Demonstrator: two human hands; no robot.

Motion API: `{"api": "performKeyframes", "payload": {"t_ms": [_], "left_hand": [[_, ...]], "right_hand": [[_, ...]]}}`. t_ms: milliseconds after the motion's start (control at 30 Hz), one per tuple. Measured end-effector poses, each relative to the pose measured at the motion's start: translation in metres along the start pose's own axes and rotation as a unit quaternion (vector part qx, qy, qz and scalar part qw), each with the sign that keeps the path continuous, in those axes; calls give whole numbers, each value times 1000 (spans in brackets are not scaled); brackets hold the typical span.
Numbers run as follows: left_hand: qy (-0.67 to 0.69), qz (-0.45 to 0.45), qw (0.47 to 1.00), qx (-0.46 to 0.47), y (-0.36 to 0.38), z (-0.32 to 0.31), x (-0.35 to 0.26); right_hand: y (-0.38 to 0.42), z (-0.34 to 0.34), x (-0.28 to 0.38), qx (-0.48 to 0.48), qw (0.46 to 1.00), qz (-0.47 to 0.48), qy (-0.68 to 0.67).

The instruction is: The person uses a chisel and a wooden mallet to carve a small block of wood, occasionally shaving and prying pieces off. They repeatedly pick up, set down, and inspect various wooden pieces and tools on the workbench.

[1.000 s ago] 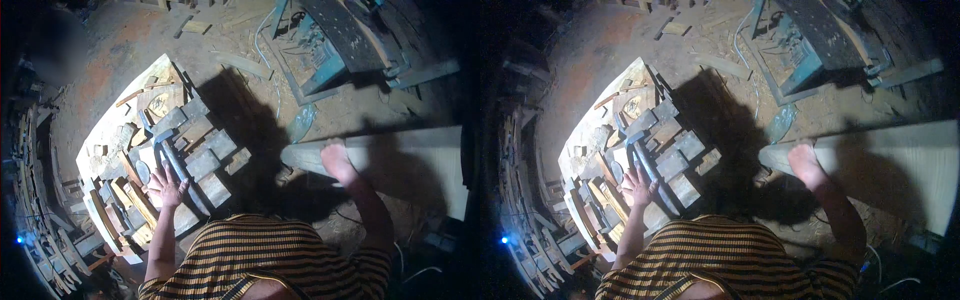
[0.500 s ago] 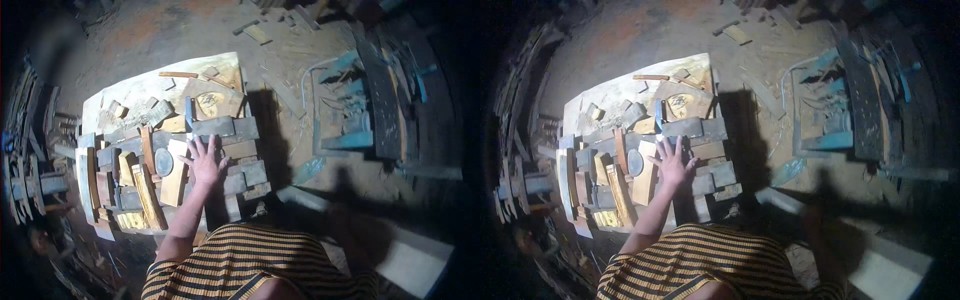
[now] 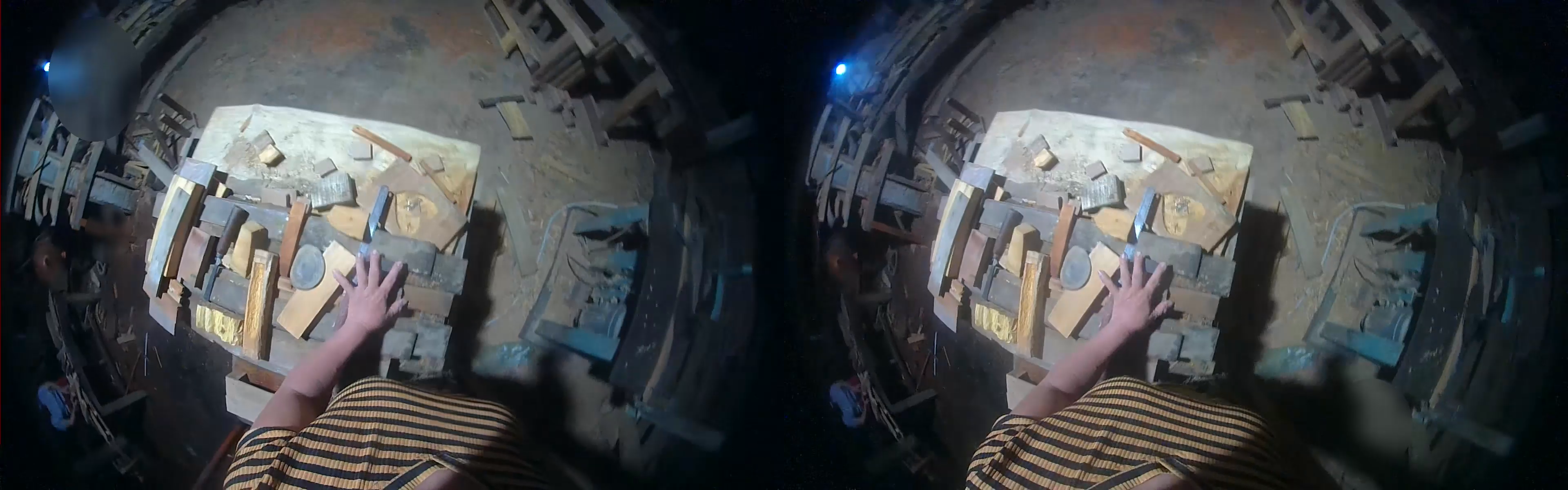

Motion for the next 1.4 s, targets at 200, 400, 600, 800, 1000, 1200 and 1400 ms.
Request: {"api": "performKeyframes", "payload": {"t_ms": [200,400,600,800,1000,1200,1400], "left_hand": [[113,108,988,-5,-10,6,3],[62,197,978,28,-36,16,-10],[50,202,977,49,-37,18,-11],[68,218,972,61,-38,19,-9],[59,240,968,40,-35,15,-5],[45,230,972,20,-33,13,-7],[69,235,969,41,-32,19,-6]], "right_hand": [[-48,-42,17,6,990,-4,-143],[-53,-56,37,21,963,-53,-262],[-76,-72,60,55,928,-50,-366],[-138,-72,56,92,898,-12,-430],[-212,-67,40,147,871,47,-465],[-317,-33,76,199,840,119,-490],[-421,117,186,90,654,-173,-730]]}}
Point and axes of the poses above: each hand's wrist, its own y-axis away from the middle knuckle, its own z-axis out of the back of the hand, x = y × z, the point moved 6 cm from there along -y, towards the middle knuckle, and after that the axes turned 9 degrees about -y, right-handed, at the moved point
